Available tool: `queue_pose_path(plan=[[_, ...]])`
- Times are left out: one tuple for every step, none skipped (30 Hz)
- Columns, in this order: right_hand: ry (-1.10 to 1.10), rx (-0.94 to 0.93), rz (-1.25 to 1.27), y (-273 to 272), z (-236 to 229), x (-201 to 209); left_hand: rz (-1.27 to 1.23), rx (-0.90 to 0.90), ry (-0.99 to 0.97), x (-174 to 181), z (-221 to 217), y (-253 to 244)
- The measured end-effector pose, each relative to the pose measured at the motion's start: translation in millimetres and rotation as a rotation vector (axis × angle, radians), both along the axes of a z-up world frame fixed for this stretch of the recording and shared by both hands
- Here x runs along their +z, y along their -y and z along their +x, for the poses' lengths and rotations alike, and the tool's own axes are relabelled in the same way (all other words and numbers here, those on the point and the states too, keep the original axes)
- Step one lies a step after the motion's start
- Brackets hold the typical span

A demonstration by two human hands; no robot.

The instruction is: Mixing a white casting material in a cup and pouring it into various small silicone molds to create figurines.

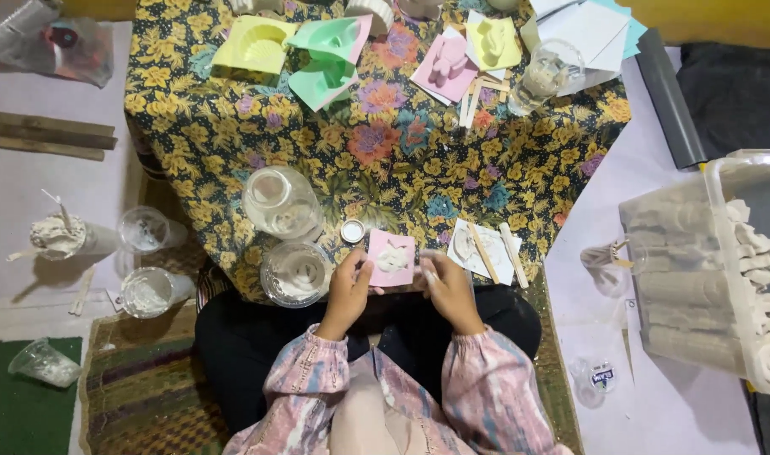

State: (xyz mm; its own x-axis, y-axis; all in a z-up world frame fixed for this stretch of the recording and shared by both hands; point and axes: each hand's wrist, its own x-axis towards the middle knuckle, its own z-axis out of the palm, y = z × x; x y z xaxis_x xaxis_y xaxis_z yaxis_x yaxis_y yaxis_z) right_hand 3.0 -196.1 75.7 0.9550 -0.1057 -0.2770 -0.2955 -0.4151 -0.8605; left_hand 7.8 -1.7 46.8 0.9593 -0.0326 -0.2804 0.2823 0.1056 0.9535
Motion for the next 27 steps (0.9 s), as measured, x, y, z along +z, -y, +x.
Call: queue_pose_path(plan=[[-0.002,-0.001,0.077,0.7,7.2,-4.1,-0.085,-0.008,0.018,2.1,-0.6,1.0],[0.004,-0.010,0.157,0.7,16.9,-7.9,-0.169,-0.026,0.042,4.8,3.0,1.1],[0.012,-0.018,0.158,1.3,19.4,-4.0,-0.167,-0.035,0.048,7.6,3.2,0.7],[0.022,-0.066,0.206,3.1,22.5,0.3,-0.220,-0.028,0.050,9.9,1.6,1.7],[0.032,-0.114,0.254,4.2,25.4,4.3,-0.273,-0.021,0.051,11.9,0.0,2.0],[0.029,-0.108,0.252,9.6,30.4,-6.0,-0.275,-0.014,0.050,9.7,1.7,0.4],[-0.016,-0.044,0.098,15.0,35.4,-16.4,-0.171,-0.011,0.002,7.4,3.3,-1.2],[-0.061,0.015,-0.053,19.2,39.6,-27.1,-0.063,-0.014,-0.046,5.6,5.3,-4.2],[-0.062,0.015,-0.051,20.0,39.3,-35.3,-0.061,-0.013,-0.047,-9.9,4.2,-4.5],[-0.081,0.089,-0.156,22.1,42.5,-42.2,0.005,-0.030,-0.041,-24.9,6.0,-3.5],[-0.099,0.162,-0.261,24.2,46.0,-48.6,0.072,-0.047,-0.035,-39.5,8.1,-2.3],[-0.076,0.156,-0.260,24.3,52.5,-41.6,0.075,-0.049,-0.011,-30.3,12.7,-3.5],[-0.076,0.103,-0.141,24.6,59.3,-35.5,0.100,-0.056,-0.027,-22.3,17.7,-4.5],[-0.119,0.057,-0.023,26.7,43.3,-32.3,0.119,-0.062,-0.088,-16.3,-1.8,-3.5],[-0.140,0.059,-0.023,23.6,43.4,-30.6,0.118,-0.062,-0.108,-24.5,2.4,-3.9],[-0.155,0.076,-0.080,20.4,43.8,-29.2,0.168,-0.082,-0.112,-33.4,6.0,-4.5],[-0.170,0.094,-0.136,16.9,44.0,-26.7,0.218,-0.103,-0.116,-41.3,9.0,-5.2],[-0.137,0.091,-0.138,19.4,47.1,-26.5,0.219,-0.101,-0.082,-34.3,10.8,-4.7],[-0.139,0.093,-0.141,21.7,51.0,-26.1,0.202,-0.091,-0.116,-27.3,13.0,-4.2],[-0.177,0.099,-0.146,25.8,38.2,-27.5,0.178,-0.083,-0.184,-21.8,-3.6,-1.8],[-0.179,0.101,-0.151,25.8,51.9,-27.6,0.173,-0.082,-0.186,-25.5,14.3,-2.9],[-0.149,0.176,-0.224,24.9,49.6,-31.3,0.197,-0.107,-0.152,-32.0,13.0,-4.4],[-0.118,0.254,-0.295,24.2,47.1,-34.5,0.220,-0.132,-0.118,-38.4,11.3,-5.9],[-0.090,0.254,-0.293,25.6,49.1,-34.3,0.228,-0.126,-0.092,-33.9,11.3,-6.1],[-0.123,0.219,-0.251,27.8,52.3,-33.3,0.199,-0.113,-0.129,-28.7,12.1,-5.7],[-0.185,0.183,-0.208,31.6,40.0,-34.0,0.164,-0.109,-0.193,-25.1,-2.0,-3.6],[-0.186,0.181,-0.206,29.3,55.4,-39.2,0.167,-0.112,-0.194,-29.8,14.5,-7.8]])
